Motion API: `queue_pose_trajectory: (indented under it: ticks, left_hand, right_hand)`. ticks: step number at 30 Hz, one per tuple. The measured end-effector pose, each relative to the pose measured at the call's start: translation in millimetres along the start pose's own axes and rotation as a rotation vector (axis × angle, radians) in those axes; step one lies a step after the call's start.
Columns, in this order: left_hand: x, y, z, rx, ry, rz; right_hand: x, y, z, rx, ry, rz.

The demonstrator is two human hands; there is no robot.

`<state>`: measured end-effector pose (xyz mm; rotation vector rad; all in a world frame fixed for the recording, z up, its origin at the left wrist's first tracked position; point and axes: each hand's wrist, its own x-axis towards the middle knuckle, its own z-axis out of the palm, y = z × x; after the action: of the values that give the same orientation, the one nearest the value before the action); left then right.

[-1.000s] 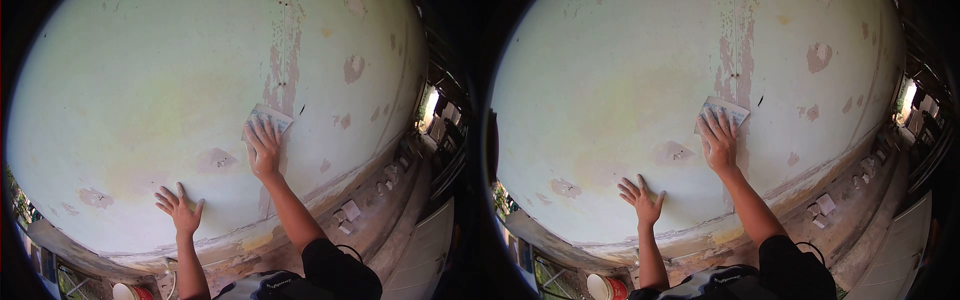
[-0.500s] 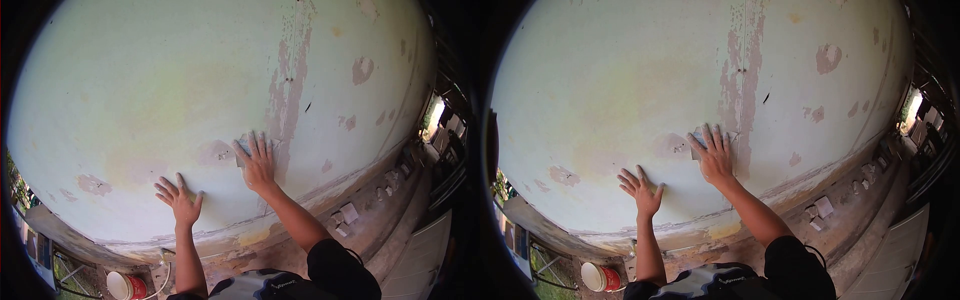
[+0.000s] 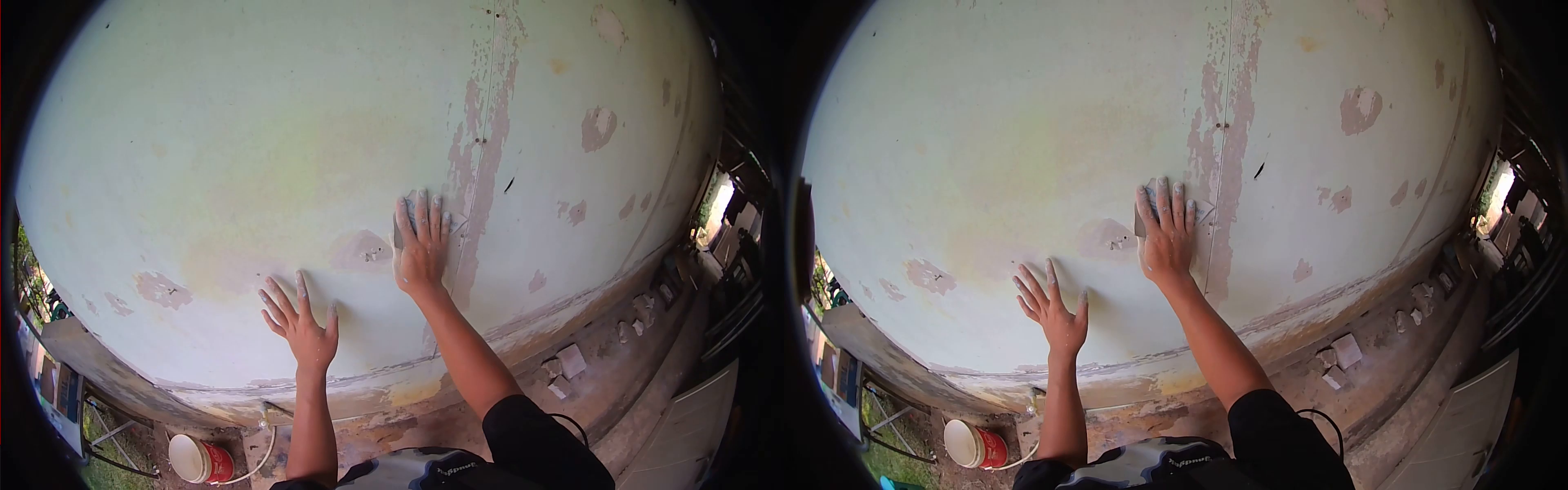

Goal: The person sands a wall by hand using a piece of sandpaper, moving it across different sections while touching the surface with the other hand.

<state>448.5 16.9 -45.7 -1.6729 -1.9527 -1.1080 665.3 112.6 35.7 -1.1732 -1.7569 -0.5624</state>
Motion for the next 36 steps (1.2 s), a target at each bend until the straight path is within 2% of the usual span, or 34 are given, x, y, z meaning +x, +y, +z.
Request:
queue_pose_trajectory:
  ticks: [2,4,6,8,10,13,16,21,24,31,33,36]
  left_hand:
    - [14.6,2.4,-4.3,-0.089,0.070,0.041]
    - [25.2,2.6,-4.4,-0.134,0.054,0.043]
    - [31.4,1.1,-3.6,-0.180,0.048,0.042]
    - [29.0,-2.1,-2.2,-0.155,0.032,0.044]
    - [28.8,-1.7,0.2,-0.147,0.018,0.046]
    - [29.0,-4.0,5.1,-0.130,0.019,0.038]
    - [30.4,-5.8,8.1,-0.128,0.031,0.044]
    - [30.3,-11.0,11.3,-0.100,0.012,0.058]
    - [30.4,-16.1,15.3,-0.058,-0.006,0.082]
    - [30.2,-25.0,22.0,-0.055,-0.017,0.086]
    - [30.3,-26.5,22.7,-0.044,-0.014,0.096]
    - [30.6,-24.9,23.4,-0.050,-0.017,0.078]
  right_hand:
    - [-47.1,8.0,15.5,-0.011,-0.185,0.035]
    - [-87.0,20.2,36.1,-0.009,-0.193,0.062]
    - [-83.7,22.2,45.0,-0.005,-0.197,0.081]
    - [-60.5,15.3,52.2,0.030,0.054,0.131]
    - [-3.9,-5.2,30.3,0.041,0.191,0.215]
    - [48.6,-18.9,-2.6,0.148,0.203,0.155]
    - [40.5,-12.9,4.8,0.188,0.266,0.067]
    - [-61.2,11.9,63.7,0.110,0.328,0.119]
    - [-91.0,13.3,79.7,0.181,0.339,0.126]
    - [51.2,-8.0,6.4,0.285,0.446,0.079]
    - [53.2,-3.9,5.1,0.298,0.459,0.049]
    - [9.3,6.7,28.0,0.217,0.461,0.014]
